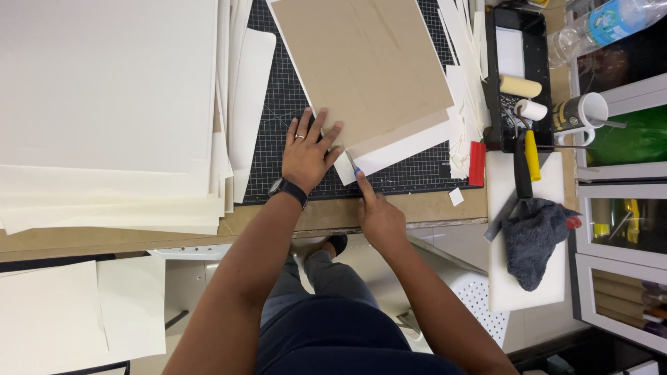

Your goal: Trimming the edges of paper or cardboard sheets using a utility knife on a cutting mat

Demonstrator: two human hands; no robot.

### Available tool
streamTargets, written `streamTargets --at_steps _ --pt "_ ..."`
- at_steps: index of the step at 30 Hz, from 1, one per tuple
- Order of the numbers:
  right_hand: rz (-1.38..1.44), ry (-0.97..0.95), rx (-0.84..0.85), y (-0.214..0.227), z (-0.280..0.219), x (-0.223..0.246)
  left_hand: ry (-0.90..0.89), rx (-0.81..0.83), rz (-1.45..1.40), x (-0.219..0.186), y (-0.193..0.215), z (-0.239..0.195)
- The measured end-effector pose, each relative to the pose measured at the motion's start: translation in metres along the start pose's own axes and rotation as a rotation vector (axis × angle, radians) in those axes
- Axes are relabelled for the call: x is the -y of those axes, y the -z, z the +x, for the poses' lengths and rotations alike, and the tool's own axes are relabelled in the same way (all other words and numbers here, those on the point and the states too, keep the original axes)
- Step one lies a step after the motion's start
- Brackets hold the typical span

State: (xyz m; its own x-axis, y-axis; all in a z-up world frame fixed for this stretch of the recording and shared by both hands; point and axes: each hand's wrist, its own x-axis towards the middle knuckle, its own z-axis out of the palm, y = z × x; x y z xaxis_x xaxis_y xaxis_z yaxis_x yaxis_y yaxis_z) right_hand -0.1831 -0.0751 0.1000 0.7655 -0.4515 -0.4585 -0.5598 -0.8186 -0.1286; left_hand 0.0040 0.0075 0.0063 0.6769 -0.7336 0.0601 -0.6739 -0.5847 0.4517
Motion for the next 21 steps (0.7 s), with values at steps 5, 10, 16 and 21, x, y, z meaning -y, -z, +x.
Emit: streamTargets --at_steps 5,10,16,21 --pt "-0.033 0.011 -0.008 -0.005 -0.009 -0.009 -0.002 -0.008 -0.001 0.001 -0.003 0.001" --pt "-0.078 0.047 -0.047 -0.012 -0.029 -0.019 0.014 0.02 0.007 -0.001 0.0 0.001" --pt "-0.08 0.031 0.003 -0.015 -0.055 -0.028 0.019 0.046 0.018 -0.002 0.002 -0.001" --pt "-0.078 0.034 0.043 -0.006 -0.059 -0.04 0.02 0.023 -0.027 0.0 0.001 0.002"
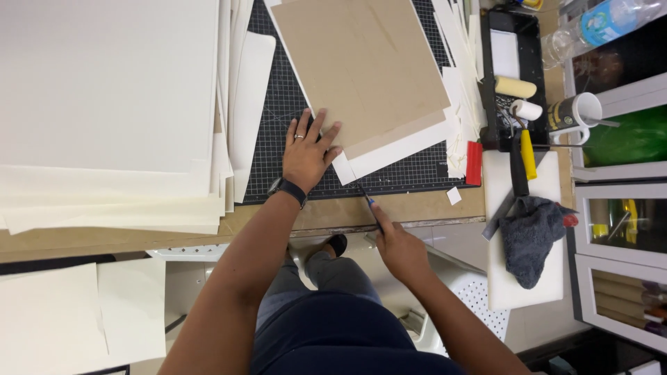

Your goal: Trimming the edges of paper or cardboard sheets using a utility knife on a cutting mat

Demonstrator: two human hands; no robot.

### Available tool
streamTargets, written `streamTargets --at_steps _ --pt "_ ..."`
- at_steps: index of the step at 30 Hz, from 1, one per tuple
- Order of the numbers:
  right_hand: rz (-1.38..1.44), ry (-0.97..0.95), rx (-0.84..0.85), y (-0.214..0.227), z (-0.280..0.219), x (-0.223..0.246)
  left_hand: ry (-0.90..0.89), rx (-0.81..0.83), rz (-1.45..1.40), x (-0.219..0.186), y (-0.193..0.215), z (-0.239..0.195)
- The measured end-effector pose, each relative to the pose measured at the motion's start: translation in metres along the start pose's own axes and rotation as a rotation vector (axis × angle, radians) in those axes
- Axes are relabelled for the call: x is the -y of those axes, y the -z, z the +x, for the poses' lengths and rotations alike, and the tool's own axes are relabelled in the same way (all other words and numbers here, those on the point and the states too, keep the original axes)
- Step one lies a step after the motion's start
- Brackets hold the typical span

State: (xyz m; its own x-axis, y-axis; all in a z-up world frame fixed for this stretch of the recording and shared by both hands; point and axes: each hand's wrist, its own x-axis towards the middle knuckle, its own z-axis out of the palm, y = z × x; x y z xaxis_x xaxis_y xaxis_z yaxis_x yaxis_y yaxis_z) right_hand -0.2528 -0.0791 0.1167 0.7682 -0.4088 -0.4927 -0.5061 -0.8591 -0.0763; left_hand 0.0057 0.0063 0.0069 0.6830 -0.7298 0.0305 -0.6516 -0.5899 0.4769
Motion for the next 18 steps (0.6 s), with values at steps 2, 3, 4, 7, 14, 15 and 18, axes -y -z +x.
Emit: streamTargets --at_steps 2,3,4,7,14,15,18 --pt "0.168 -0.059 0.061 0.035 -0.012 0.003 0.033 -0.058 -0.111 -0.004 0.006 0.0" --pt "0.333 -0.113 0.13 0.053 -0.016 0.005 0.073 -0.116 -0.223 -0.004 0.01 0.0" --pt "0.336 -0.114 0.13 0.06 -0.013 0.008 0.07 -0.113 -0.221 -0.005 0.01 0.009" --pt "0.663 -0.188 -0.12 0.059 0.015 -0.006 0.274 -0.272 -0.519 -0.006 -0.004 0.041" --pt "1.446 -0.179 -0.668 0.016 0.152 -0.067 0.816 -0.444 -0.929 0.002 -0.019 0.132" --pt "1.536 -0.231 -0.666 0.014 0.167 -0.074 0.888 -0.456 -0.905 0.002 -0.017 0.141" --pt "1.545 -0.265 -0.61 0.01 0.177 -0.089 0.974 -0.427 -0.842 0.041 -0.051 0.169"
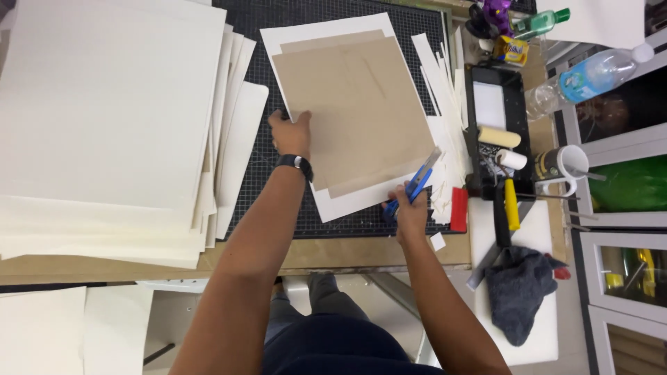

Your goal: Trimming the edges of paper or cardboard sheets using a utility knife on a cutting mat

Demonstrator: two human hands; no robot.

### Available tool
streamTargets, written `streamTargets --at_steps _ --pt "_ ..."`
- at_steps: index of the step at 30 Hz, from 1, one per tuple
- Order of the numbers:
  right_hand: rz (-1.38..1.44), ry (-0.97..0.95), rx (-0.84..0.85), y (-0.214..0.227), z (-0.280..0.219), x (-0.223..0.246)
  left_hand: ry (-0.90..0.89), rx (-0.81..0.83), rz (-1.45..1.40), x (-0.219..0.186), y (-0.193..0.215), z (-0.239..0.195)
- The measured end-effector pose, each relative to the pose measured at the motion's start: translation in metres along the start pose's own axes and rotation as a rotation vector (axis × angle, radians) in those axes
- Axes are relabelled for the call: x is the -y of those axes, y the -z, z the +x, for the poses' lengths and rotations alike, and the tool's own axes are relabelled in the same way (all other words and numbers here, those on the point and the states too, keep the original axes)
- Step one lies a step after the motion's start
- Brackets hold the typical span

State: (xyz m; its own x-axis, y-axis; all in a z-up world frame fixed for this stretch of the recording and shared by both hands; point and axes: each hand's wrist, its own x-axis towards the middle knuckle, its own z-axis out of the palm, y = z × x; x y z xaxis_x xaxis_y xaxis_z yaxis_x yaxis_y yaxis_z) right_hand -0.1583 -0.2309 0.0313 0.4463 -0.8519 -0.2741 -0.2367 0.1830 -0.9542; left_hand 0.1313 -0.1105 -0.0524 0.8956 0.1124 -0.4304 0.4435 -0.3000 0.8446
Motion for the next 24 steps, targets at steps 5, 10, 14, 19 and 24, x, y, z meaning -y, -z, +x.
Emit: streamTargets --at_steps 5,10,14,19,24 --pt "-0.065 -0.041 0.095 0.006 -0.007 0.03 0.023 0.065 -0.144 -0.02 -0.003 0.011" --pt "-0.084 -0.06 0.184 0.018 0.005 0.043 -0.217 0.147 -0.409 -0.066 0.032 -0.038" --pt "-0.053 -0.077 0.232 0.028 0.009 0.053 -0.326 0.081 -0.618 -0.07 0.085 -0.131" --pt "-0.228 -0.068 0.273 0.053 0.04 0.032 0.042 0.043 -0.609 -0.013 0.103 -0.221" --pt "-0.393 0.043 0.245 0.051 0.052 0.053 0.274 -0.026 -0.775 0.018 0.083 -0.245"
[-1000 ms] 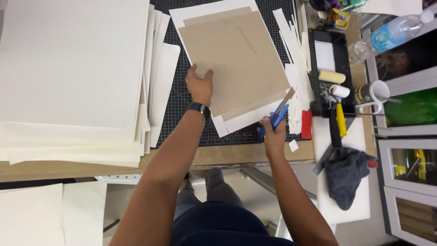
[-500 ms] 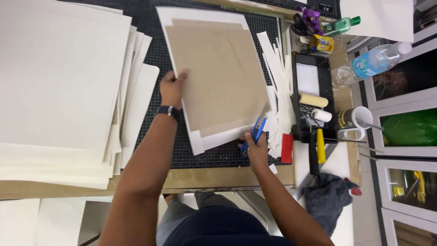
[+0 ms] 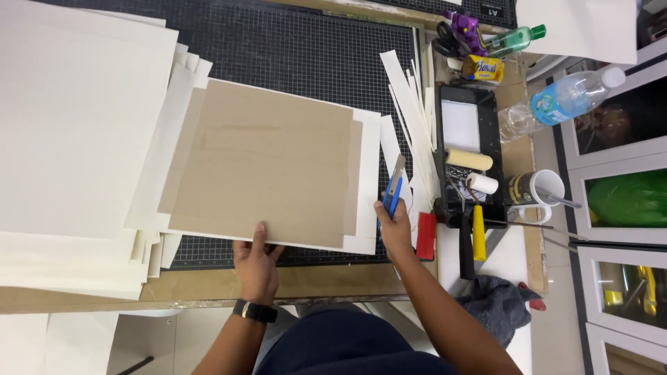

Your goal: Trimming the edges of paper or cardboard sheets using a utility knife on a cutting mat

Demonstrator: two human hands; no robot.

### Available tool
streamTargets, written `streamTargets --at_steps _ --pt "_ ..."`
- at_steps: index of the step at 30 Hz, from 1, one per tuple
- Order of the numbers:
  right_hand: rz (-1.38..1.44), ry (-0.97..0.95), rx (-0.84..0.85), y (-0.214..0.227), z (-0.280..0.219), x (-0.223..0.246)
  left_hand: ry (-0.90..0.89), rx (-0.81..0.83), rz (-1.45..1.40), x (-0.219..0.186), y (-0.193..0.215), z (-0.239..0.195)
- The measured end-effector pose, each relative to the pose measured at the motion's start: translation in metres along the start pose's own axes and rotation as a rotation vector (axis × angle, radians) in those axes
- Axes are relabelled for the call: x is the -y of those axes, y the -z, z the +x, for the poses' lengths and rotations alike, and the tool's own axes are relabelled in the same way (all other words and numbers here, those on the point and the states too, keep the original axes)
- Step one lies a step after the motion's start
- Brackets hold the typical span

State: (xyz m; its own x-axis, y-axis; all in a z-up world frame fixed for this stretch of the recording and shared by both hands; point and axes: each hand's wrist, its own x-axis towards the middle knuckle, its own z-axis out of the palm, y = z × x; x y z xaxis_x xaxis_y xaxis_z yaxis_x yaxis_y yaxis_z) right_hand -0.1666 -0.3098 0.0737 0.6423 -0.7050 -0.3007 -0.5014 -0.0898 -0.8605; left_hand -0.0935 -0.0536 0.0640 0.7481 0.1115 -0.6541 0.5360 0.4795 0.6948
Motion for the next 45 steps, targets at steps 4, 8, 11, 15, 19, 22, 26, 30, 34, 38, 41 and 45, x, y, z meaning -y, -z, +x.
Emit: streamTargets --at_steps 4,8,11,15,19,22,26,30,34,38,41,45 --pt "-0.077 0.025 -0.003 0.003 0.022 -0.005 -0.001 0.019 0.018 0.001 -0.007 -0.001" --pt "-0.234 0.026 -0.135 0.011 0.019 -0.01 0.149 0.156 0.158 -0.004 -0.003 -0.005" --pt "-0.315 0.036 -0.212 0.023 -0.002 0.0 0.323 0.381 0.422 -0.028 -0.001 -0.019" --pt "-0.494 -0.041 -0.184 0.028 -0.051 0.009 0.017 0.77 1.019 0.001 0.022 0.008" --pt "-0.425 -0.134 -0.106 0.016 -0.106 0.032 -0.547 0.979 1.292 0.006 -0.035 -0.004" --pt "-0.492 -0.143 0.071 0.007 -0.136 0.021 -1.166 1.0 1.331 0.046 -0.059 0.02" --pt "-0.571 0.005 0.027 -0.003 -0.149 -0.005 -1.397 0.935 1.393 0.082 -0.062 0.043" --pt "-0.63 0.052 0.008 -0.008 -0.149 -0.018 -1.452 0.925 1.365 0.087 -0.06 0.049" --pt "-0.667 0.06 -0.003 -0.011 -0.149 -0.017 -1.474 0.898 1.365 0.089 -0.06 0.048" --pt "-0.697 0.052 0.005 -0.012 -0.148 -0.019 -1.49 0.886 1.354 0.092 -0.059 0.05" --pt "-0.711 0.041 0.018 -0.012 -0.146 -0.023 -1.478 0.888 1.362 0.092 -0.058 0.05" --pt "-0.686 0.026 0.047 -0.012 -0.146 -0.013 -1.488 0.884 1.373 0.097 -0.059 0.053"
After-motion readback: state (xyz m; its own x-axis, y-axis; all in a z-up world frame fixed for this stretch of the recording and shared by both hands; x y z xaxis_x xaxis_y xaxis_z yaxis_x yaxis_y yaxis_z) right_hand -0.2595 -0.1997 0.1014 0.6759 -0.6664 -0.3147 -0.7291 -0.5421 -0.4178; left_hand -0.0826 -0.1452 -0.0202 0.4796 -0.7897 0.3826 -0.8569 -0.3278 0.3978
